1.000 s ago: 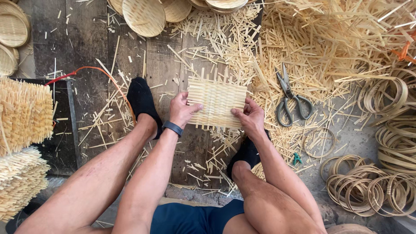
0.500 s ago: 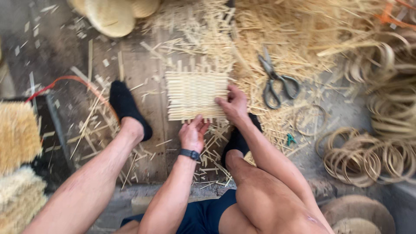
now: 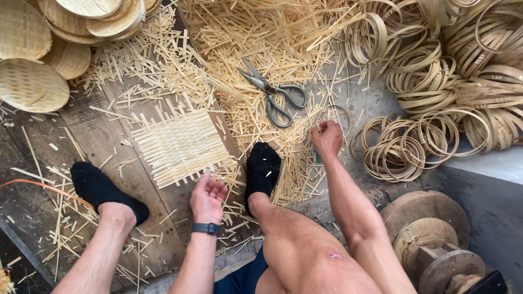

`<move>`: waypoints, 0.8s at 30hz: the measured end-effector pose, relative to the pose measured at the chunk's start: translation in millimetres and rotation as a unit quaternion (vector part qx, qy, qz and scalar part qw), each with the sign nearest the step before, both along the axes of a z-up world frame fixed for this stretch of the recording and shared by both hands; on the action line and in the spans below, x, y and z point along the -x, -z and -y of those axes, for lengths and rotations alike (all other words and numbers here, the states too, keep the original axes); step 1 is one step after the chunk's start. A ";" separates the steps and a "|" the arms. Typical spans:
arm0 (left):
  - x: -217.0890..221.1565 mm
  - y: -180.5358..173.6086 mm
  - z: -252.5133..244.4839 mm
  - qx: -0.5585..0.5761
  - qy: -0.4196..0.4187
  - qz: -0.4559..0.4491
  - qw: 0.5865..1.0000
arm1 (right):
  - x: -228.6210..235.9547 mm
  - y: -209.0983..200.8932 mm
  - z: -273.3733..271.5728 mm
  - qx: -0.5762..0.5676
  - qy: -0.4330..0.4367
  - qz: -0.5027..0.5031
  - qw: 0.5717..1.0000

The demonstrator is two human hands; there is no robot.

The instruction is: The person cuts bamboo strips using shears and weaves them together to form small baskets, placing finished pieces on a wooden surface.

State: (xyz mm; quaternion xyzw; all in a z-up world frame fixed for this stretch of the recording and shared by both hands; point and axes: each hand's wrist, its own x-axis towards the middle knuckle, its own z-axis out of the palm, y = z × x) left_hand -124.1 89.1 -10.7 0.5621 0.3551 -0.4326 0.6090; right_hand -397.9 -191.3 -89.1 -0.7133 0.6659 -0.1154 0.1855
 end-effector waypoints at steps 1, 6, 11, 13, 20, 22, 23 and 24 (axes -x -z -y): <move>10.8 -0.4 1.1 -0.034 0.030 0.005 0.999 | 9.4 -1.6 1.4 -0.042 0.001 -0.003 0.999; 44.3 -40.0 34.6 0.000 0.270 0.210 0.940 | -7.3 -56.8 4.2 -0.019 -0.062 0.040 0.997; 20.7 -104.4 122.1 0.155 0.361 0.411 0.823 | -101.4 -180.3 -19.5 -0.101 -0.208 0.318 0.920; 11.6 -129.2 137.4 0.224 0.295 0.372 0.851 | -134.2 -235.7 -35.1 -0.075 -0.300 0.310 0.899; -37.8 -189.0 104.9 0.363 0.161 0.201 0.896 | -192.0 -373.6 -24.7 0.283 -0.575 0.196 0.743; -45.3 -208.2 95.8 0.372 0.155 0.144 0.904 | -202.0 -379.3 -29.5 0.174 -0.605 0.186 0.754; -49.1 -218.4 91.7 0.375 0.150 0.119 0.907 | -208.0 -378.6 -32.1 0.119 -0.619 0.179 0.755; -53.3 -228.6 87.4 0.377 0.144 0.095 0.910 | -214.1 -377.0 -36.0 0.114 -0.641 0.182 0.737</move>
